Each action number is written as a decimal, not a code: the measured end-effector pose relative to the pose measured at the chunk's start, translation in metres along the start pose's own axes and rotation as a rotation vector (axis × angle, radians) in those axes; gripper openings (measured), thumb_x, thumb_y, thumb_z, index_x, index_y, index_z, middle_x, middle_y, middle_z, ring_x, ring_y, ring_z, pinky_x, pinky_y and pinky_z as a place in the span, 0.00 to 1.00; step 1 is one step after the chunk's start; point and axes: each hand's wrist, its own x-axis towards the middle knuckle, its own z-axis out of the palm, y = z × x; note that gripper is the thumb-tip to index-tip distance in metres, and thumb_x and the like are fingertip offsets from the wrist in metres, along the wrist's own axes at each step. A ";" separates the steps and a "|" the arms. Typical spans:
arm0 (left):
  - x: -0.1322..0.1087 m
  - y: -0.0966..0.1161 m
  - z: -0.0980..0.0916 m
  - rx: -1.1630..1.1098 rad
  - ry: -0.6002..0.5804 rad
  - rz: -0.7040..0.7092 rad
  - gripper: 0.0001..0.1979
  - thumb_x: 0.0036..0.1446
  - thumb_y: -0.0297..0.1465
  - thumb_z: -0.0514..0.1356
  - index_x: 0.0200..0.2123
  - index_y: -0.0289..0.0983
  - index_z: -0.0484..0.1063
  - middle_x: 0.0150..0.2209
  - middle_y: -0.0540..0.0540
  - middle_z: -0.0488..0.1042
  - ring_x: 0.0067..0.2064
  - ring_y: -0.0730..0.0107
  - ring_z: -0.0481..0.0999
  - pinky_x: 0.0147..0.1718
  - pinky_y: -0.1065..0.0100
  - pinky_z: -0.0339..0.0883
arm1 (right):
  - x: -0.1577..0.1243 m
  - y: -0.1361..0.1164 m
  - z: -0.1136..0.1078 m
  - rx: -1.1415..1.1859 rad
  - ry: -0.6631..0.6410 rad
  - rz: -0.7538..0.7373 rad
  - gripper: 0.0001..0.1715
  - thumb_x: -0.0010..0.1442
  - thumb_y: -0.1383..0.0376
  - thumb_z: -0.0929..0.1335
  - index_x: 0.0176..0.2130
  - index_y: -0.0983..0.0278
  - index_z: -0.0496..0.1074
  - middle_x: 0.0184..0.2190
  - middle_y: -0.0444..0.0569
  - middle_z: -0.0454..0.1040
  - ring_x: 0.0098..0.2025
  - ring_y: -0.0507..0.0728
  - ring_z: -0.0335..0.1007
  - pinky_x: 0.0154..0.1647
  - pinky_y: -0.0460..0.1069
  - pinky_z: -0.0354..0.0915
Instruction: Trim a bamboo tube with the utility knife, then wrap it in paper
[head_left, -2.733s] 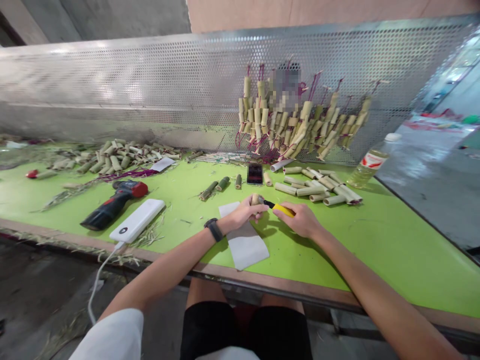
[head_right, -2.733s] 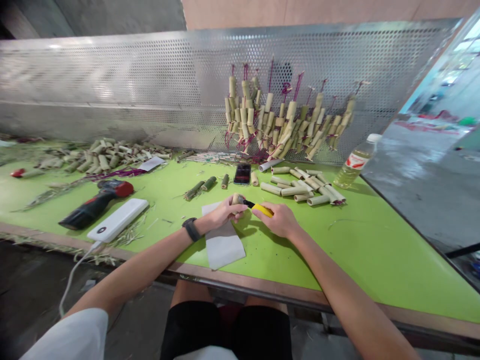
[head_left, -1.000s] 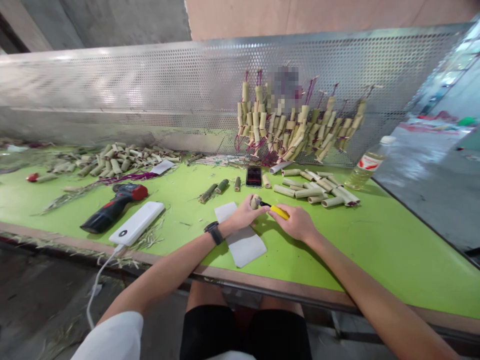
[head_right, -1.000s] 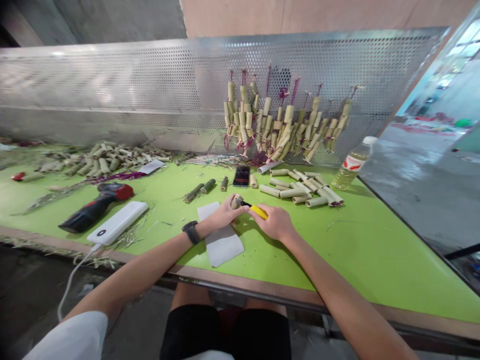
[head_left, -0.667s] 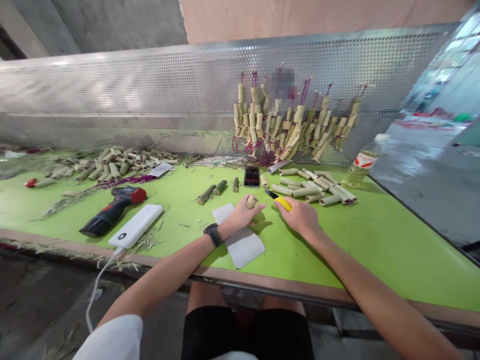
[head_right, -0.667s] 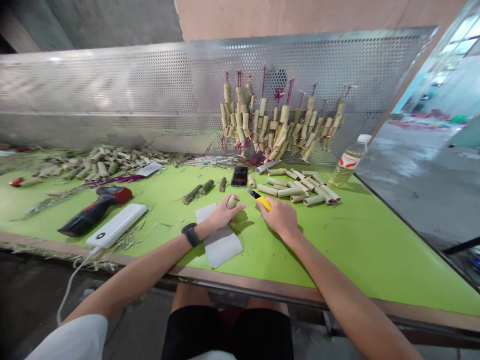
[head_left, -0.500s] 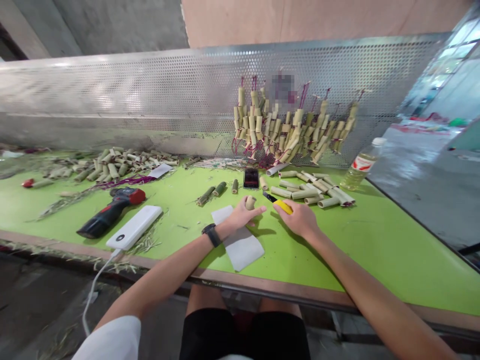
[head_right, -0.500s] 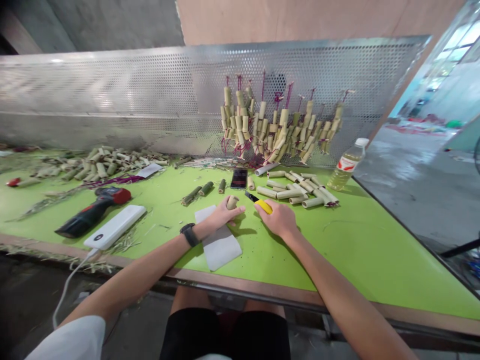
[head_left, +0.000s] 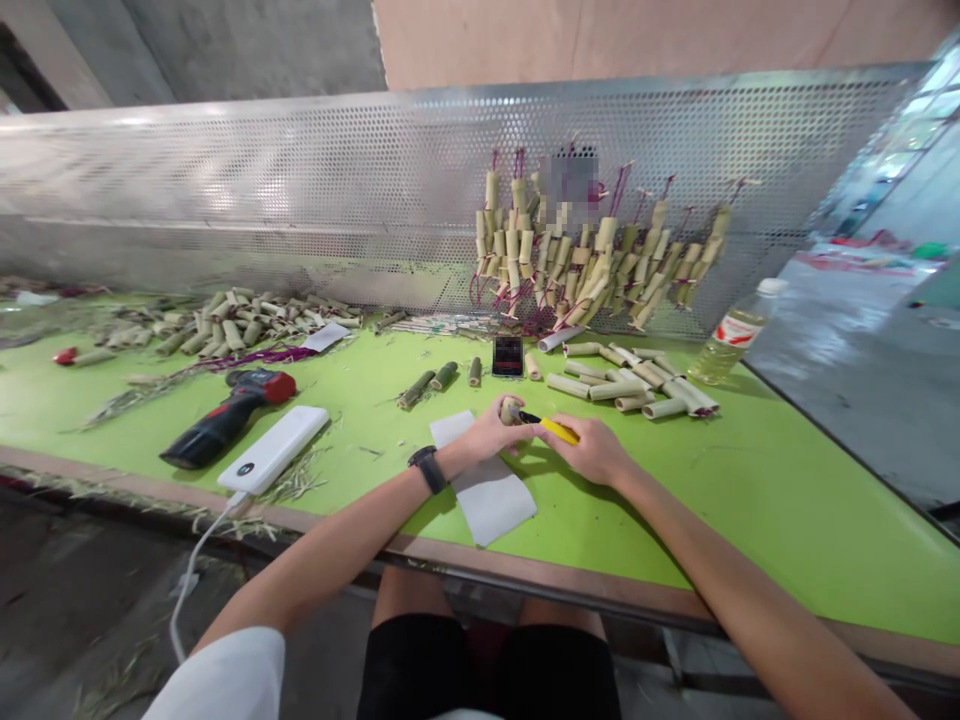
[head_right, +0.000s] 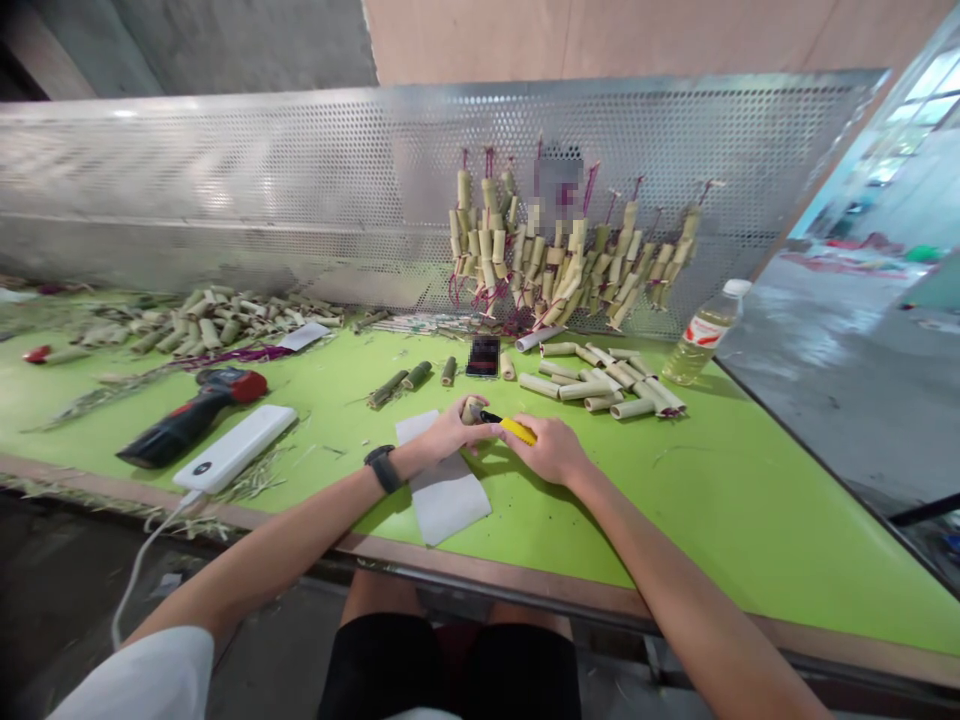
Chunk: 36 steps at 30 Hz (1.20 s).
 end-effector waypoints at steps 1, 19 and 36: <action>0.000 -0.001 0.000 0.008 -0.002 0.006 0.30 0.46 0.37 0.77 0.45 0.37 0.64 0.28 0.56 0.71 0.21 0.82 0.69 0.21 0.75 0.70 | 0.000 0.000 0.000 -0.015 0.003 0.002 0.28 0.68 0.44 0.61 0.36 0.61 0.76 0.26 0.46 0.77 0.25 0.53 0.66 0.28 0.47 0.52; -0.004 0.000 0.006 0.082 0.056 -0.016 0.25 0.53 0.47 0.71 0.40 0.39 0.63 0.24 0.58 0.63 0.22 0.80 0.66 0.22 0.72 0.75 | 0.006 0.020 -0.014 -0.203 0.336 0.334 0.36 0.64 0.38 0.59 0.38 0.61 0.80 0.25 0.52 0.78 0.24 0.57 0.68 0.24 0.48 0.52; -0.002 0.003 -0.004 -0.339 -0.166 -0.019 0.24 0.51 0.46 0.70 0.32 0.40 0.58 0.25 0.57 0.61 0.20 0.81 0.60 0.22 0.69 0.71 | 0.001 0.006 -0.008 0.044 0.058 0.064 0.29 0.65 0.42 0.62 0.35 0.62 0.76 0.24 0.46 0.74 0.22 0.53 0.63 0.26 0.48 0.53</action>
